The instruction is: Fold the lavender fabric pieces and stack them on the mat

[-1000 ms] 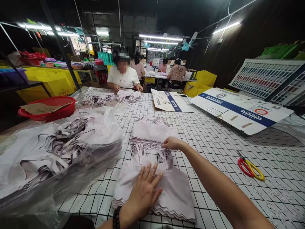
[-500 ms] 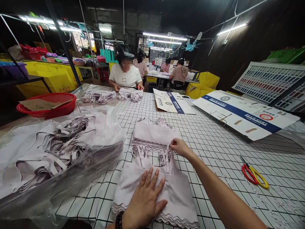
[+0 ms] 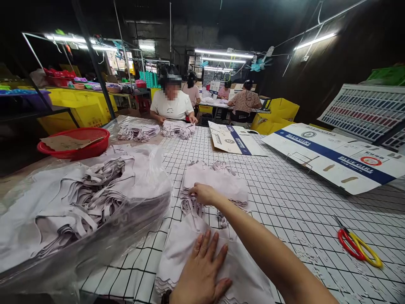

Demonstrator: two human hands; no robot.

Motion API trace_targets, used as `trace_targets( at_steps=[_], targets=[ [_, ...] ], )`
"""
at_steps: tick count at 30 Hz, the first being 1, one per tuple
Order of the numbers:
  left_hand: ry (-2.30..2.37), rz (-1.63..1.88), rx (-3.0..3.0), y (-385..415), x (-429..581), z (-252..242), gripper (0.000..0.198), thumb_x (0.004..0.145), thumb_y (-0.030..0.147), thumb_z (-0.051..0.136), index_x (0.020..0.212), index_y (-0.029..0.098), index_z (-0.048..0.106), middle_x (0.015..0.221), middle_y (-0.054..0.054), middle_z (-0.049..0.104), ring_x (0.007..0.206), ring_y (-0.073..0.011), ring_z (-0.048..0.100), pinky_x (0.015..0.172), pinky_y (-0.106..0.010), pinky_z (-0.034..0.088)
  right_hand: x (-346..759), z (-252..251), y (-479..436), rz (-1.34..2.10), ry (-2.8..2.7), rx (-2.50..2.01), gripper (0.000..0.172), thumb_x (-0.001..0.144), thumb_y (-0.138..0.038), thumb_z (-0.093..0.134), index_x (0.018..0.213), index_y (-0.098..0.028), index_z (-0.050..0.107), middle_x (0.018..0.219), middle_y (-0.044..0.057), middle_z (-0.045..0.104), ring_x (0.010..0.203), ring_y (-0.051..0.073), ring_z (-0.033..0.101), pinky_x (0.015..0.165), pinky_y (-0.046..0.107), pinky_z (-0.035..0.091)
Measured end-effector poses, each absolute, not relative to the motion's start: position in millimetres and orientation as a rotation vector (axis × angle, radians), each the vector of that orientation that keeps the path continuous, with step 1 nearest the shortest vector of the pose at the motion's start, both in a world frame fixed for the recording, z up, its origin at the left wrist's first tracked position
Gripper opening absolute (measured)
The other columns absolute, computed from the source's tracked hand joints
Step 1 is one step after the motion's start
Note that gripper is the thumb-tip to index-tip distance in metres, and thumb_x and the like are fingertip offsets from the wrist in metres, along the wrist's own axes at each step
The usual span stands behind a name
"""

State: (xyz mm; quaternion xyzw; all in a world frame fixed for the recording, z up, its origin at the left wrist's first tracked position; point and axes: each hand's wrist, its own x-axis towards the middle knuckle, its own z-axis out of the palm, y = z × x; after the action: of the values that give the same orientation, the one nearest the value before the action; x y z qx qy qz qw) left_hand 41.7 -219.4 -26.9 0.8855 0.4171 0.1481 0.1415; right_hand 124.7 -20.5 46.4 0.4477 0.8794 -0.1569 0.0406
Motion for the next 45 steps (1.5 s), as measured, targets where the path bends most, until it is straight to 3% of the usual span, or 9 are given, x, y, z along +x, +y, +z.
trace_targets(
  at_steps=[7,14,21,25,28,32,34,40,45],
  targets=[
    [1.154,0.453,2.519,-218,41,-33,0.074,0.088,0.057,0.038,0.148,0.032,0.001,0.154,-0.004,-0.006,0.142,-0.0309,0.002,0.113,-0.054,0.02,120,56,-12,-0.572,2.698,1.308,0.026,0.068,-0.007,0.054,0.083,-0.02,0.071,0.095,0.005,0.065,0.08,0.016,0.058,0.06,0.022,0.039],
    [1.136,0.491,2.548,-219,40,-35,0.075,0.088,0.059,0.035,0.148,0.03,0.001,0.154,-0.003,-0.008,0.142,-0.0301,0.003,0.114,-0.051,0.019,137,27,-26,-0.695,2.882,1.782,0.023,0.079,-0.016,0.05,0.096,-0.022,0.066,0.095,0.002,0.069,0.081,0.014,0.06,0.073,0.025,0.043],
    [1.167,0.507,2.582,-220,38,-33,0.075,0.087,0.059,0.035,0.149,0.029,0.004,0.155,-0.002,-0.005,0.143,-0.029,0.006,0.115,-0.048,0.018,137,24,-47,-0.432,2.871,1.797,0.039,0.085,-0.011,0.041,0.117,-0.021,0.061,0.108,0.007,0.069,0.1,0.019,0.058,0.082,0.028,0.043],
    [1.162,0.508,2.585,-221,39,-35,0.074,0.087,0.06,0.036,0.148,0.03,0.007,0.156,-0.003,-0.002,0.143,-0.029,0.008,0.115,-0.049,0.017,138,35,-70,-0.38,2.983,1.464,0.037,0.083,-0.009,0.043,0.108,-0.023,0.066,0.105,0.005,0.071,0.103,0.021,0.055,0.088,0.032,0.041],
    [1.142,0.502,2.564,-217,38,-24,0.072,0.086,0.06,0.038,0.148,0.03,0.016,0.156,-0.005,0.009,0.142,-0.0312,0.012,0.112,-0.053,0.023,153,42,-72,-0.458,2.991,1.614,0.033,0.084,-0.014,0.045,0.107,-0.024,0.067,0.108,0.005,0.07,0.104,0.021,0.056,0.092,0.035,0.04],
    [1.366,0.775,2.378,-175,30,13,0.052,0.091,0.051,0.033,0.136,0.028,0.042,0.146,-0.006,0.04,0.135,-0.0264,0.033,0.109,-0.052,0.029,208,51,-55,-0.648,2.704,2.634,0.033,0.085,-0.021,0.042,0.109,-0.019,0.064,0.11,0.008,0.068,0.095,0.018,0.061,0.085,0.03,0.046],
    [1.615,0.937,2.148,-134,23,31,0.048,0.093,0.046,0.031,0.127,0.018,0.052,0.131,-0.011,0.054,0.123,-0.0233,0.047,0.105,-0.043,0.036,241,51,-47,-0.59,2.317,3.005,0.032,0.083,-0.025,0.044,0.106,-0.017,0.064,0.109,0.009,0.068,0.093,0.019,0.062,0.081,0.03,0.046],
    [2.074,0.798,1.609,-19,7,38,0.037,0.089,0.03,0.041,0.108,0.007,0.062,0.119,-0.022,0.059,0.118,-0.0269,0.05,0.096,-0.035,0.038,286,28,-44,-0.582,1.926,3.081,0.03,0.077,-0.038,0.053,0.091,-0.017,0.067,0.101,0.012,0.07,0.093,0.024,0.063,0.076,0.032,0.046],
    [2.106,0.813,1.402,1,6,24,0.036,0.085,0.033,0.049,0.111,0.012,0.062,0.113,-0.017,0.065,0.106,-0.0245,0.059,0.083,-0.03,0.043,280,22,-42,-0.585,1.893,3.116,0.029,0.072,-0.037,0.058,0.092,-0.017,0.065,0.102,0.012,0.069,0.092,0.024,0.063,0.073,0.031,0.045]
  ],
)
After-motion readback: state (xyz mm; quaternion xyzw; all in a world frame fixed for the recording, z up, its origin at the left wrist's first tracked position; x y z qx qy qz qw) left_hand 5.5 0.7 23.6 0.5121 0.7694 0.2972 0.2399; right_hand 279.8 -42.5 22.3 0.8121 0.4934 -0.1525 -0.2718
